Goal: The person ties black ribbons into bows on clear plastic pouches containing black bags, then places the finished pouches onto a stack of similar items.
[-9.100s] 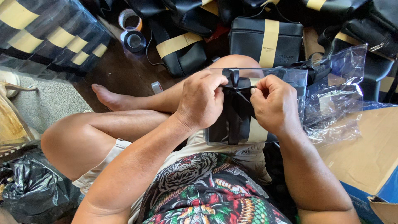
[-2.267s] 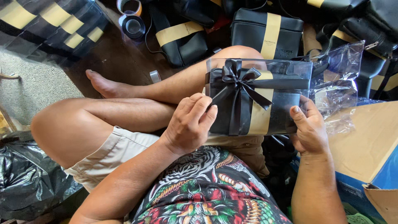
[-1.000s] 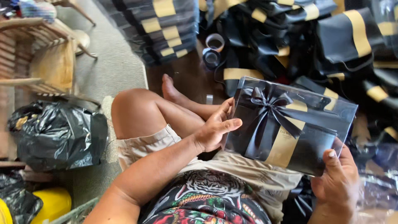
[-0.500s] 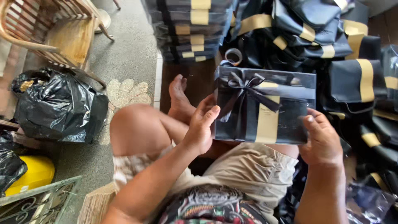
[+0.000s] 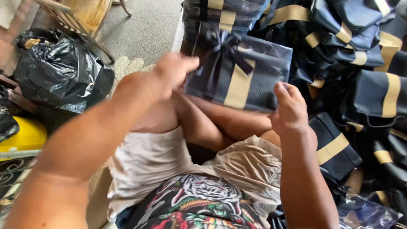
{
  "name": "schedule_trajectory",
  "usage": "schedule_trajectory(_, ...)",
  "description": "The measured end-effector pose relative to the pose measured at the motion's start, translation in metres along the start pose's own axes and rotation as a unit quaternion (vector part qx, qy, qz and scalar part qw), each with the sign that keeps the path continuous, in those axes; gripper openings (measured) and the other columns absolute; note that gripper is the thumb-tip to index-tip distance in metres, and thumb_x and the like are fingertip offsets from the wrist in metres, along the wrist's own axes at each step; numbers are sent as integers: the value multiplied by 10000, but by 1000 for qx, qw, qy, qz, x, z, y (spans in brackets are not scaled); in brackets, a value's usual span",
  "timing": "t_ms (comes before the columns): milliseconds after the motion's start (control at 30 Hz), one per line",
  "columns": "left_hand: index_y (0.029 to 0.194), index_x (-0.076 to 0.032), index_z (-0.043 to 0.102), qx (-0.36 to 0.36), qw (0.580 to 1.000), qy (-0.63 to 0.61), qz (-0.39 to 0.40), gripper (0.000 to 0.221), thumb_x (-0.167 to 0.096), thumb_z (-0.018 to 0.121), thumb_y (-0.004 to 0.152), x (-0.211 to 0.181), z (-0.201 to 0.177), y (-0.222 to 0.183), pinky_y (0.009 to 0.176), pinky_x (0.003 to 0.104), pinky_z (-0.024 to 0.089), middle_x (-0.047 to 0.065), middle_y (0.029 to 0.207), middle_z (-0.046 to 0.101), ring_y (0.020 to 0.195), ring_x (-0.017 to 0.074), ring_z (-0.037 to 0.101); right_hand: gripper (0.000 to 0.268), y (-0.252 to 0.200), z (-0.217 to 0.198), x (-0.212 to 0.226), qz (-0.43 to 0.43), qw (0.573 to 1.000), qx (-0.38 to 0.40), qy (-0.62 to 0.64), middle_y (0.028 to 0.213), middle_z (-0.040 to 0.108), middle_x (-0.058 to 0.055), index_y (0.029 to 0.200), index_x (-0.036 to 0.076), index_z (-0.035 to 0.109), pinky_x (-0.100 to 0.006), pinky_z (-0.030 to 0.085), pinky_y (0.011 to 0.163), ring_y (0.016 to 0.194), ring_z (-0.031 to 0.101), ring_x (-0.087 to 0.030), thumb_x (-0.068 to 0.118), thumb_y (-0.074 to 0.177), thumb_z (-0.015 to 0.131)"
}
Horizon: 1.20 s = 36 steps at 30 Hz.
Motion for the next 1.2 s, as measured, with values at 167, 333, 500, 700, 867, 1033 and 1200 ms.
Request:
schedule_trajectory(167,922,-33,739,66,998,17,15,285,-276,786,779,-49,-15,31,427,490,627,171,704,693,568,320,734,285,-5,50,23,65,992,16,112,872,598,-69,1154,83,643,-583,624,588,784,647,-216,282,994,769)
schedule_trajectory(333,1018,13,716,45,989,138,-20,431,-296,822,737,-5,-9,94,514,584,561,216,859,672,766,399,694,236,17,72,-26,80,994,4,72,821,541,-31,1040,87,636,-429,557,457,719,590,-183,281,985,758)
schedule_trajectory(500,1165,31,706,57,977,202,-36,549,-353,820,789,34,-28,156,761,581,605,251,1110,715,967,416,735,297,69,117,-118,130,991,15,31,850,531,-64,1088,58,666,-444,558,489,758,544,-199,304,967,780)
schedule_trajectory(700,1280,71,624,166,960,212,-80,552,-282,737,872,30,-42,171,837,574,591,275,1203,665,1056,400,696,378,82,178,-118,149,988,29,-19,943,605,-103,1242,13,666,-383,573,550,822,558,-198,294,995,718)
schedule_trajectory(867,1572,-83,345,253,954,65,-147,773,-210,714,905,119,-27,226,931,554,510,129,1439,529,1277,332,543,583,133,190,-173,82,960,27,-266,1209,727,-213,1459,172,606,-465,606,906,1149,698,-354,347,924,756)
schedule_trajectory(1033,1569,-84,370,259,945,66,-187,699,-138,652,932,126,-30,251,999,610,492,166,1512,486,1349,395,496,655,142,183,-147,31,930,0,-365,1212,724,-188,1465,166,580,-478,580,976,1158,693,-340,349,877,803)
schedule_trajectory(1200,1512,-126,494,144,987,-17,-69,584,-289,653,974,152,-15,335,873,510,610,155,1427,573,1278,365,608,642,179,177,-143,-44,921,-3,-387,1156,707,-268,1459,78,574,-535,569,930,1096,700,-412,238,883,808)
Point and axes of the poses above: each hand's wrist, its own y-axis towards the middle knuckle, its own z-axis out of the palm, x = y × z, the point moved 6 cm from there along y, towards the middle knuckle
